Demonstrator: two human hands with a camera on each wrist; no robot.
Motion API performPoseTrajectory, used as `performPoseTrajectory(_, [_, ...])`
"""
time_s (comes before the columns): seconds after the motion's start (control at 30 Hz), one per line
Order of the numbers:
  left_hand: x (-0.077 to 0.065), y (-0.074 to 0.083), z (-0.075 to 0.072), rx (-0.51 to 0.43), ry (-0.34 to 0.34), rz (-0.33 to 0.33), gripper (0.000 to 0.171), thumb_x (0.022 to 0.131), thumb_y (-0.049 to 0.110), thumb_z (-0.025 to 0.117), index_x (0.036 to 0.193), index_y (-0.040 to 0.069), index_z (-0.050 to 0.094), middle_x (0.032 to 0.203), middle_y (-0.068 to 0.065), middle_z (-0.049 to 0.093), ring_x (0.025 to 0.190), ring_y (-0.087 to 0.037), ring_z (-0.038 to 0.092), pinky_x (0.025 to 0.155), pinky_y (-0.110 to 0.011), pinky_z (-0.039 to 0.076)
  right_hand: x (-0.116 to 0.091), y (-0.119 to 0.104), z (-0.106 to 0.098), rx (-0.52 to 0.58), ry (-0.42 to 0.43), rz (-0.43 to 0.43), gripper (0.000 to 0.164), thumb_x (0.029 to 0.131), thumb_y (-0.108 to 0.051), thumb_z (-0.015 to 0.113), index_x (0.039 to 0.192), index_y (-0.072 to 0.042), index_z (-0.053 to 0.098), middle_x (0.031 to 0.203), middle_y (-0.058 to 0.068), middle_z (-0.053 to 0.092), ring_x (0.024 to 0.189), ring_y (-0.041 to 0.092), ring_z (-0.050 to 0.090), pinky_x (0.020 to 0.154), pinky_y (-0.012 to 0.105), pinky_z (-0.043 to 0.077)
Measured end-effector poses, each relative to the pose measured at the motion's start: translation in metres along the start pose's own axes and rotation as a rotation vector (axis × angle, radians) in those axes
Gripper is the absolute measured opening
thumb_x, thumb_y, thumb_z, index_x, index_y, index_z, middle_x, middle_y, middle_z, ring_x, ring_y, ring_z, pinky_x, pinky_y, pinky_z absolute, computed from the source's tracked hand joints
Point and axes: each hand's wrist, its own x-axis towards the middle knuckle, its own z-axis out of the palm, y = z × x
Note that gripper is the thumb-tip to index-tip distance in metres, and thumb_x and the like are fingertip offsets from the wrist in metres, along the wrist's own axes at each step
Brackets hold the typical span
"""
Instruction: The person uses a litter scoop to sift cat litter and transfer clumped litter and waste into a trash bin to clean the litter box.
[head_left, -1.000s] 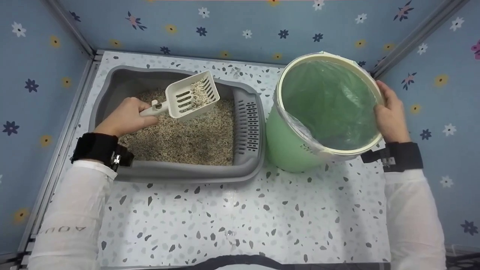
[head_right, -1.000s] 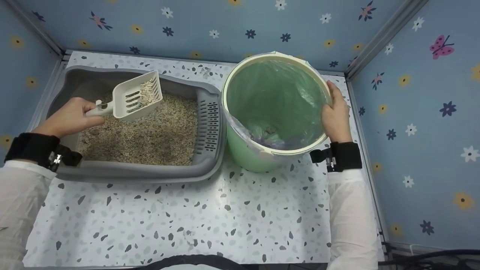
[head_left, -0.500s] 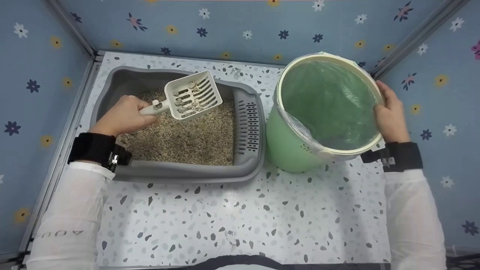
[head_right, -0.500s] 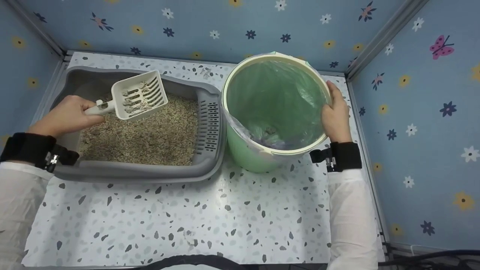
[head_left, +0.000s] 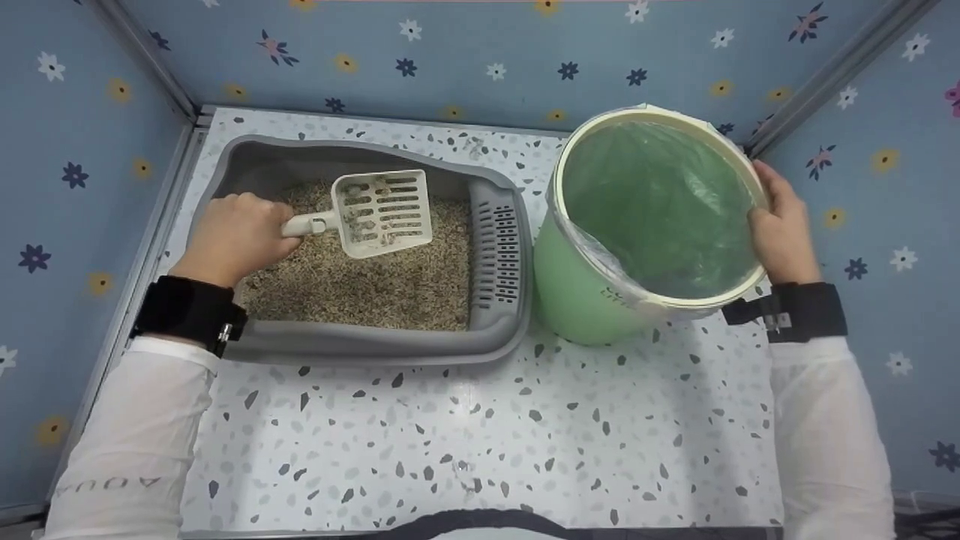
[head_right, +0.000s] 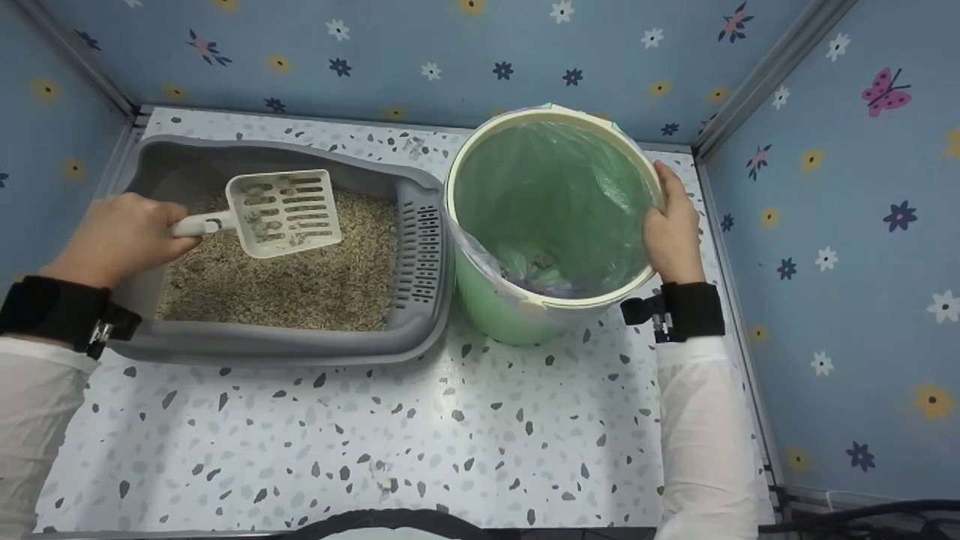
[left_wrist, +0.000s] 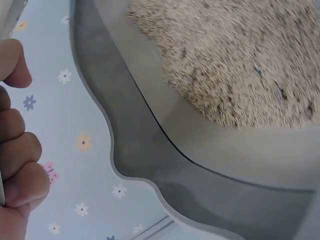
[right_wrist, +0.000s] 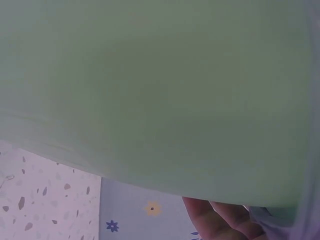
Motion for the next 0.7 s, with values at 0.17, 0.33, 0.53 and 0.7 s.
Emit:
performPoseTrajectory(0.17, [-0.003,0.002,0.001,-0.022,-0.025,-0.008,0.032,0.085,0.018,0.062,0.059,0.011,0.044,0.052,-0.003,0.044,0.046,-0.020,0.040,0.041,-0.031,0.034,0.001,-0.001,0.000,-0.003,-0.002,-0.003,0.068,0.087,0.007,0.029,0.151,-0.016,0.020,0.156,0.007,0.023,0.139,0.025,0.029,0.115,0.037,0.022])
performPoseTrajectory(0.33, [-0.004,0.005,-0.001,-0.112,-0.110,-0.047,0.025,0.084,0.020,0.062,0.065,0.007,0.051,0.057,-0.004,0.047,0.049,-0.020,0.043,0.042,-0.032,0.037,0.001,-0.001,0.000,-0.015,-0.005,0.008,0.068,0.088,0.006,0.029,0.151,-0.018,0.019,0.156,0.008,0.022,0.137,0.028,0.030,0.114,0.040,0.025])
performPoseTrajectory(0.53, [-0.006,0.011,-0.004,-0.349,-0.256,-0.172,0.018,0.084,0.019,0.060,0.081,0.002,0.060,0.062,-0.005,0.050,0.047,-0.014,0.041,0.039,-0.025,0.034,0.001,0.000,0.000,-0.018,-0.011,0.023,0.068,0.089,0.006,0.030,0.151,-0.018,0.019,0.156,0.008,0.022,0.136,0.029,0.032,0.112,0.043,0.028])
performPoseTrajectory(0.7, [-0.007,0.014,-0.010,-0.489,-0.282,-0.236,0.035,0.088,0.039,0.062,0.088,0.004,0.060,0.064,-0.003,0.050,0.046,-0.012,0.040,0.038,-0.023,0.034,0.001,-0.001,-0.001,-0.023,-0.012,0.029,0.068,0.089,0.006,0.030,0.151,-0.018,0.018,0.156,0.008,0.022,0.135,0.029,0.033,0.111,0.043,0.029])
